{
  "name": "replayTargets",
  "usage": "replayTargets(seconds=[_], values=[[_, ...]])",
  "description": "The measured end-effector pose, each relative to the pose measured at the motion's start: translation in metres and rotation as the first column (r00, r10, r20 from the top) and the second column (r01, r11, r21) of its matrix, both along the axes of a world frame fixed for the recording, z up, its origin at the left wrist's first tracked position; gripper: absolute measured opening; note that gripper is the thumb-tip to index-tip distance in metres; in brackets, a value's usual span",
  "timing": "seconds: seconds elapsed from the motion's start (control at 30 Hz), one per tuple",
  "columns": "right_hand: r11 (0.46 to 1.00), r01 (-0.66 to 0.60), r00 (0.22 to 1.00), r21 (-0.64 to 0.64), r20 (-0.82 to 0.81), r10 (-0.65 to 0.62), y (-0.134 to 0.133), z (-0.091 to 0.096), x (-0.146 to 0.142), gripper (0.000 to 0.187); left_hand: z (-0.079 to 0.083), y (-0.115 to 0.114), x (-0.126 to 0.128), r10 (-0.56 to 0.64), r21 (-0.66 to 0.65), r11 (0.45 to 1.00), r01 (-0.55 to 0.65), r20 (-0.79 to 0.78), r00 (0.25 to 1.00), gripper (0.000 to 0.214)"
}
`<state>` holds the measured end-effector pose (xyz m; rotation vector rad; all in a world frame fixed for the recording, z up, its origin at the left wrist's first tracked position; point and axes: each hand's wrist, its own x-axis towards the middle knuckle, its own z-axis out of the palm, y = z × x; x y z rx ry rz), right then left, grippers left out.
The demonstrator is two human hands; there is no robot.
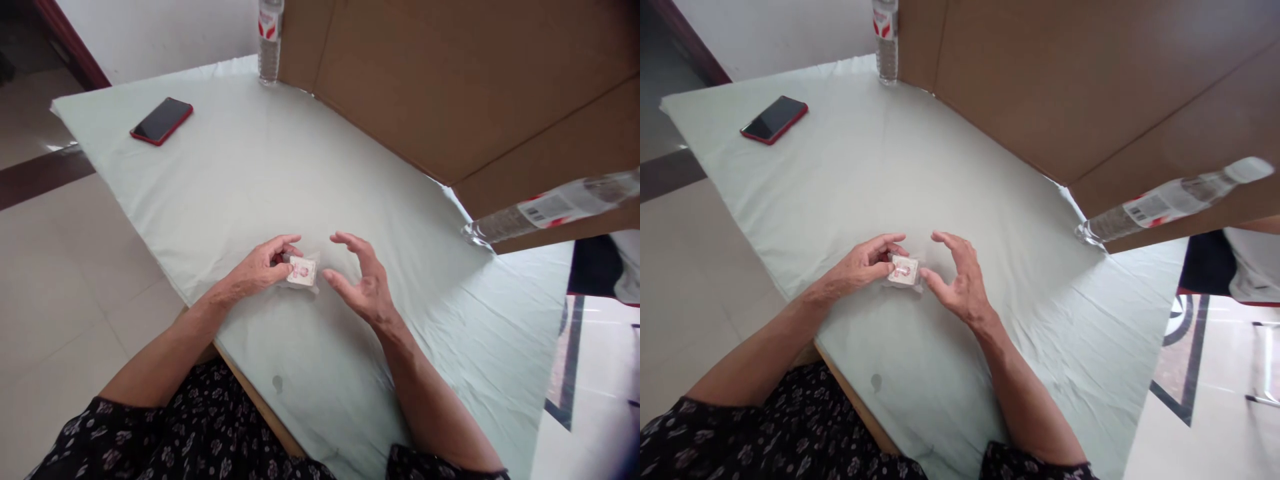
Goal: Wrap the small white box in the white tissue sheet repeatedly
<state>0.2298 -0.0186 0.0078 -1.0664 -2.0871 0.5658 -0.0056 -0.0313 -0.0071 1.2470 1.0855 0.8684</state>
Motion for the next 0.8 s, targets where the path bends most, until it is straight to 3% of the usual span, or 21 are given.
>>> replayTargets(seconds=[0.1,0.2,0.43,0.8], values=[[0.984,-0.138,0.987,-0.117,0.071,0.147,0.005,-0.009,0.003,0.088,0.000,0.000,0.000,-0.003,-0.007,1.000,0.003,0.003,1.000,0.068],[0.968,-0.221,0.961,-0.121,0.142,0.237,0.005,-0.019,-0.003,0.099,-0.002,-0.001,-0.001,-0.004,-0.010,1.000,0.004,0.015,1.000,0.069],[0.980,-0.186,0.975,-0.077,0.110,0.194,-0.001,-0.024,-0.012,0.077,-0.003,-0.002,-0.001,-0.005,0.027,1.000,0.005,-0.027,1.000,0.066],[0.994,-0.063,0.997,0.090,0.060,0.058,-0.015,-0.034,-0.020,0.068,0.002,-0.002,-0.002,0.098,0.089,0.992,-0.094,-0.045,0.994,0.073]])
